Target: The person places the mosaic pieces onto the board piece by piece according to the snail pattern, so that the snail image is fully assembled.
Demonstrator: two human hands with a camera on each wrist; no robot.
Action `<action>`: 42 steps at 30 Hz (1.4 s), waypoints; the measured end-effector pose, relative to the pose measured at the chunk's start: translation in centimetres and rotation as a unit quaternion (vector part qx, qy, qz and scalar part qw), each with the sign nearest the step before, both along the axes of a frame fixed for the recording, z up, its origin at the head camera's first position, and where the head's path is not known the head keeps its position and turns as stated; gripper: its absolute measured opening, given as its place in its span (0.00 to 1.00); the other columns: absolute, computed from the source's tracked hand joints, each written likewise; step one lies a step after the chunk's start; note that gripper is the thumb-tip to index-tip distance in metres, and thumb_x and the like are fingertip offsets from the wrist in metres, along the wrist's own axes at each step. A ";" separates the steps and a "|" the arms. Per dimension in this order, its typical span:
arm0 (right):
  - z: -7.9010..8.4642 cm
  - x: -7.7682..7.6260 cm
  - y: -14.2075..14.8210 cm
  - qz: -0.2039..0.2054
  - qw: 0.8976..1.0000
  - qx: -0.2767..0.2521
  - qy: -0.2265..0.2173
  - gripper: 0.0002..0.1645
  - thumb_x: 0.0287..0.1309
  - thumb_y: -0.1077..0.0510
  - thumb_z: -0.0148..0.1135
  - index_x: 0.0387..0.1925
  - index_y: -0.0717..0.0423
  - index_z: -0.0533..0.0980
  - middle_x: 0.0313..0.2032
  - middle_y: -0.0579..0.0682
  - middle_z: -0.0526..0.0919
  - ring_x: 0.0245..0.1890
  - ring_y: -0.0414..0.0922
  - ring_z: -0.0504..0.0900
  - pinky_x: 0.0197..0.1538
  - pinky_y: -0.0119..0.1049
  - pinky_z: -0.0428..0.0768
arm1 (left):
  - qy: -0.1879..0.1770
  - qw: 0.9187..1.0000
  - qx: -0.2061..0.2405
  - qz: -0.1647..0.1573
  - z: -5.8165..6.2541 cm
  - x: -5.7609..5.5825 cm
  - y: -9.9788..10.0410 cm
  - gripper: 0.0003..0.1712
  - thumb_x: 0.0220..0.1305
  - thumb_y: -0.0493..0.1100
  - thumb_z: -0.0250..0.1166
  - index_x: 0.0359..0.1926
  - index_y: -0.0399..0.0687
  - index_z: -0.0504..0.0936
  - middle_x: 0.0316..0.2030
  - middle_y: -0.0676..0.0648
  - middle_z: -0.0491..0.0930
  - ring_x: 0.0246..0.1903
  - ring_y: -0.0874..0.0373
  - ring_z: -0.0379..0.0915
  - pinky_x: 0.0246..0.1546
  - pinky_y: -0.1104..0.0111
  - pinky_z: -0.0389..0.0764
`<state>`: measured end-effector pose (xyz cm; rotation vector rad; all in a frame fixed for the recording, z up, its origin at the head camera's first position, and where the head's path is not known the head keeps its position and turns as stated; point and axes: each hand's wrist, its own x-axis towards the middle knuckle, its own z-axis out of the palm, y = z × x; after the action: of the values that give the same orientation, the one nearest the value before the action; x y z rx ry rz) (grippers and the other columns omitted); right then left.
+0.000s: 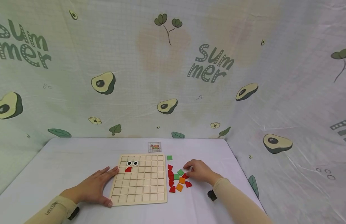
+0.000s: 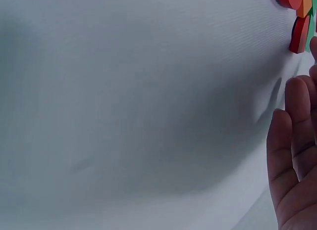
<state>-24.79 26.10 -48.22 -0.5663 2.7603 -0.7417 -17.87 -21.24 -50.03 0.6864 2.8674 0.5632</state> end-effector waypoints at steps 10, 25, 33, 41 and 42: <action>-0.7 0.8 0.8 0.001 1.000 -0.023 -0.014 0.16 0.56 0.58 0.73 0.48 0.47 0.83 0.38 0.40 0.78 0.36 0.43 0.74 0.38 0.33 0.80 | 0.000 1.000 -0.003 -0.002 -0.1 0.0 0.0 0.78 0.26 0.86 0.68 0.75 0.44 0.62 0.75 0.46 0.58 0.72 0.35 0.50 0.68 0.38 0.56; -0.9 0.7 0.4 -0.030 0.999 -0.004 0.021 0.08 0.62 0.56 0.68 0.43 0.45 0.84 0.35 0.38 0.77 0.36 0.42 0.74 0.41 0.35 0.80 | -0.008 1.000 -0.007 0.005 0.1 -0.1 0.2 0.78 0.26 0.86 0.69 0.75 0.45 0.62 0.75 0.46 0.58 0.72 0.36 0.49 0.68 0.38 0.55; -1.2 0.7 -0.7 -0.094 0.994 0.040 0.033 0.17 0.51 0.41 0.76 0.37 0.42 0.80 0.30 0.39 0.75 0.32 0.41 0.73 0.37 0.35 0.77 | -0.007 1.000 -0.009 0.007 0.1 0.0 0.2 0.77 0.26 0.85 0.69 0.75 0.45 0.63 0.75 0.47 0.58 0.72 0.36 0.50 0.69 0.39 0.55; -0.7 0.8 -1.0 -0.083 0.995 0.042 0.032 0.12 0.54 0.54 0.75 0.40 0.47 0.81 0.32 0.41 0.77 0.33 0.42 0.74 0.42 0.38 0.81 | -0.003 1.000 -0.003 0.005 -0.1 -0.1 0.1 0.78 0.25 0.85 0.69 0.74 0.45 0.63 0.74 0.46 0.58 0.72 0.36 0.50 0.68 0.38 0.54; -0.6 0.8 -1.0 -0.083 0.995 0.040 0.032 0.13 0.54 0.54 0.75 0.41 0.48 0.81 0.33 0.41 0.77 0.34 0.42 0.74 0.43 0.38 0.81 | -0.003 1.000 -0.001 0.004 -0.1 -0.1 0.1 0.77 0.26 0.85 0.69 0.74 0.45 0.63 0.74 0.46 0.58 0.72 0.36 0.50 0.68 0.38 0.54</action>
<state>-24.01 25.14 -48.82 -0.3542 2.9086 -0.6538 -17.93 -21.14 -50.10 0.6726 2.8667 0.5619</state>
